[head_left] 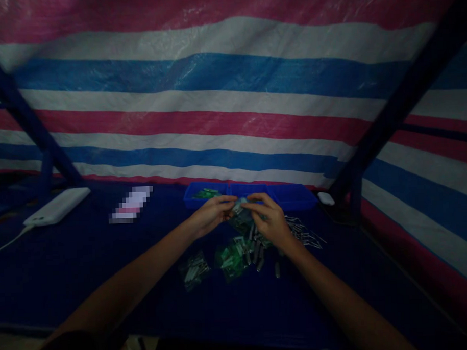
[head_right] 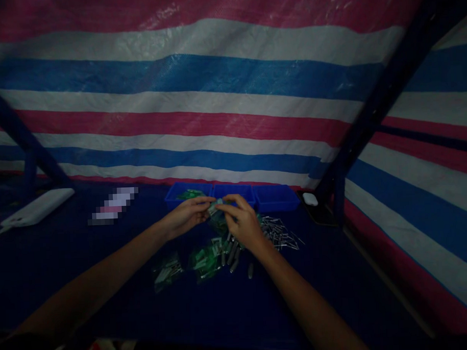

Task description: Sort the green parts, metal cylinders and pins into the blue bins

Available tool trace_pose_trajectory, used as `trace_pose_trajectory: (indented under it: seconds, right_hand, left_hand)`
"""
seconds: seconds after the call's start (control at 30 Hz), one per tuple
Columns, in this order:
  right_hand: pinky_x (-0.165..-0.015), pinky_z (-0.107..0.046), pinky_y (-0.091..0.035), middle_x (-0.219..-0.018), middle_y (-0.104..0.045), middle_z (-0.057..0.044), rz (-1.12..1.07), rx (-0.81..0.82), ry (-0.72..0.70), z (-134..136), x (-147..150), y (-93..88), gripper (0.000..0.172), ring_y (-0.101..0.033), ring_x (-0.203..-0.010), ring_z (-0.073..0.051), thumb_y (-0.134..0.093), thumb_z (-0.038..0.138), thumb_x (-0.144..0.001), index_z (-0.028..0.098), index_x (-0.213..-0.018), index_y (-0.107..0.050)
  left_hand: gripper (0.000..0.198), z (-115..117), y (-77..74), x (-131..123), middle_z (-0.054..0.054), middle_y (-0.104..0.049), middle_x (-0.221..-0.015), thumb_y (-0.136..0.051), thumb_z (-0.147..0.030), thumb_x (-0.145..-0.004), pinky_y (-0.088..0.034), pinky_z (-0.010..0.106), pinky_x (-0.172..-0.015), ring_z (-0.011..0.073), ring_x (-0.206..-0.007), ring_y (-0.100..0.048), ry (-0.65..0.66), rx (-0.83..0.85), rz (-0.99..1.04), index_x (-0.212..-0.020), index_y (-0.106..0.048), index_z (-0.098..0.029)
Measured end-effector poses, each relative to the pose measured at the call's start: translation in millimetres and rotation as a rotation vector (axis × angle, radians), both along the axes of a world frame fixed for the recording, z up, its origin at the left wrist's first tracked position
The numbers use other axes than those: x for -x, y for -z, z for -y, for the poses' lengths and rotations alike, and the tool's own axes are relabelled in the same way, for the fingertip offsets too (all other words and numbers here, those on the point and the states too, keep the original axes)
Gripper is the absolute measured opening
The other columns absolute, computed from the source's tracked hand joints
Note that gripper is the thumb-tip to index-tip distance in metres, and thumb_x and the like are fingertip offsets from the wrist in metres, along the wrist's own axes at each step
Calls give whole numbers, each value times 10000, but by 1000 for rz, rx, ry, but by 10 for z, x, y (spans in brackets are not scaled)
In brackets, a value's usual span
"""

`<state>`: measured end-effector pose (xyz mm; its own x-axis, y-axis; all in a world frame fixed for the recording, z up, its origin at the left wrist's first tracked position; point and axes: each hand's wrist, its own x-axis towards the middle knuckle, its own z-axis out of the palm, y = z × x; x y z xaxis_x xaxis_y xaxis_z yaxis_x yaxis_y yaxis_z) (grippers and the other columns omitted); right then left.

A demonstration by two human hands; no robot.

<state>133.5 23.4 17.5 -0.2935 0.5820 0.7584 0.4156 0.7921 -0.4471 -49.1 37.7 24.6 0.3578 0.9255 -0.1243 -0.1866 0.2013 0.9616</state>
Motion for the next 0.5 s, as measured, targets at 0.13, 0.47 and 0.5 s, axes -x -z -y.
trace_pose_trajectory:
  seconds: [0.13,0.47,0.5]
  right_hand:
    - [-815,-369,-478,-1220,-476,-94,66,53,33,24,22,57,245,-487,-1095,-211,-509,191,-807,234,-1016,-629]
    - [-890,-371,-428,-1028,-584,-46,556,329,-197,480,443,-6,360,-495,-1015,-192,-497,372,-832,221,-1158,-515]
    - [-897,-376,-423,-1084,-569,-56,600,291,-254,538,549,41,436,-477,-1052,-205,-491,424,-826,222,-1212,-468]
  left_hand:
    - [440,-253,-78,163,-10,-570,-680,-616,-246,-709,-388,241,-615,112,-614,-525,-122,-286,-213,-1121,-490,-155]
    - [517,-405,174,361,157,-486,-1218,-402,-416,-852,-318,454,-889,290,-1119,-405,-534,-922,-1409,-1273,-361,-119]
    - [496,-372,211,352,152,-487,-1215,-395,-401,-859,-305,454,-901,282,-1126,-400,-531,-951,-1408,-1266,-365,-121]
